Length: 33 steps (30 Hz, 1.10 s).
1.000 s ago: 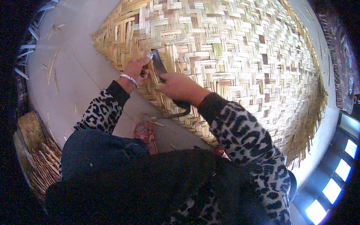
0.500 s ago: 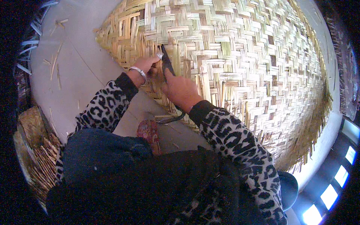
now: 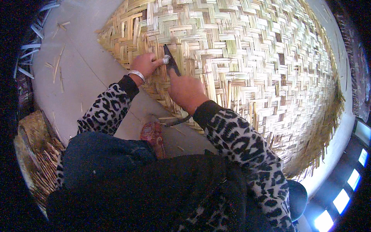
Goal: The person sits on the floor and weaves a large mat using dried palm leaves. They insert leaf strips into the weave and use a knife to trim and tighten the edges. The mat grows as more strips are added.
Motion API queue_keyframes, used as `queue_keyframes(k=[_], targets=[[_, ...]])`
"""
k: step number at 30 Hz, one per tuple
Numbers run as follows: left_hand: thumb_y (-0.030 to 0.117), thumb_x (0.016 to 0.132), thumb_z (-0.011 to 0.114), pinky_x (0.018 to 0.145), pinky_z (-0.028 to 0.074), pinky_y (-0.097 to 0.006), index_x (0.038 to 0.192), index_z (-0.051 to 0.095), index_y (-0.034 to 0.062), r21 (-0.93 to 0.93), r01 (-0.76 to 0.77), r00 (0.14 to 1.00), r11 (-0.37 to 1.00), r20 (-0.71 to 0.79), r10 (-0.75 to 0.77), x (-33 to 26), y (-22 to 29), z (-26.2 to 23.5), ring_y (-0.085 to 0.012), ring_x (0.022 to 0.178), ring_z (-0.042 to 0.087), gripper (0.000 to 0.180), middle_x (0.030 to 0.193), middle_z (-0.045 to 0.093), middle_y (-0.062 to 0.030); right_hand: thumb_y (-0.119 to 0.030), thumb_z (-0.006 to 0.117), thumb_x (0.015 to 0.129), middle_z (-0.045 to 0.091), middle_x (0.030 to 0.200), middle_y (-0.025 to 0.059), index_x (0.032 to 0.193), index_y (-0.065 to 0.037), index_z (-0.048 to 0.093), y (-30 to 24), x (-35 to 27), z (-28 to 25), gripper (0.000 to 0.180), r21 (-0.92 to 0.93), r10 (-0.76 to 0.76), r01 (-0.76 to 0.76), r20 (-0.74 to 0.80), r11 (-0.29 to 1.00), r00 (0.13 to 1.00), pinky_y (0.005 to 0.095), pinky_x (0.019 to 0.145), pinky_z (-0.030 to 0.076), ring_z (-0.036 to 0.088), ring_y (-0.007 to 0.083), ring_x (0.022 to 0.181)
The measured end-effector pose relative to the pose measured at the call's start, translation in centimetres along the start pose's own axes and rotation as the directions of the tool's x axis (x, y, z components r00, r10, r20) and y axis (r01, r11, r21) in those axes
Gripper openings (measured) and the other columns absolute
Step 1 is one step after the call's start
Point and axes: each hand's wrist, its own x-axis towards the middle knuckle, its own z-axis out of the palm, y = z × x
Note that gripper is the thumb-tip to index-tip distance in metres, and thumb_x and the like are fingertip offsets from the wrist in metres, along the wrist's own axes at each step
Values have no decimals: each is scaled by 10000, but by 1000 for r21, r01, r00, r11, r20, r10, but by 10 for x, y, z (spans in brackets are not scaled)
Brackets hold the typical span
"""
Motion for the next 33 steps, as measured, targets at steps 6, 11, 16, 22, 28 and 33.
queue_keyframes(k=[6,11,16,22,28,33], targets=[[663,865,587,722,472,-544,808,659,26,-83,0,1000,997,-1,0,-5,-1,8,-437,790,617,643,799,642,-215,-275,555,896,674,778,234,1410,-117,471,22,-84,-51,544,-58,7,16,376,998,927,546,661,526,671,428,709],[465,915,650,592,508,-431,853,655,4,-563,65,990,824,-67,-124,-7,5,3,-268,686,681,465,781,665,-160,-231,588,951,599,673,77,1534,-148,384,61,-98,-98,624,313,-89,-4,280,950,956,367,584,478,562,225,557],[249,931,667,532,543,-321,1065,642,-9,-946,200,972,255,225,72,-10,29,0,-163,612,666,292,782,681,-71,-140,558,986,400,581,-95,1544,-139,380,53,-102,-114,586,848,-45,-276,332,453,942,192,428,291,374,14,461],[192,929,672,503,538,-283,1100,634,-43,-817,392,820,422,519,241,-16,30,1,-179,606,691,293,732,680,-112,-220,613,979,450,669,-75,1526,-170,418,39,-103,-96,583,838,-157,-297,405,458,901,220,470,341,402,31,531],[187,962,632,454,561,-313,1037,633,-76,-705,178,945,686,317,81,-33,24,18,-239,556,716,273,731,699,-161,-194,608,964,448,678,-71,1539,-151,395,39,-96,-60,614,826,-180,-340,457,450,871,223,469,327,391,34,537],[196,967,631,435,546,-306,910,590,-45,-835,283,959,471,257,-120,-40,28,20,-222,536,700,250,673,653,-123,-178,592,974,459,679,-60,1539,-143,396,41,-82,-49,598,814,-103,-328,423,479,900,213,460,351,422,39,519]])
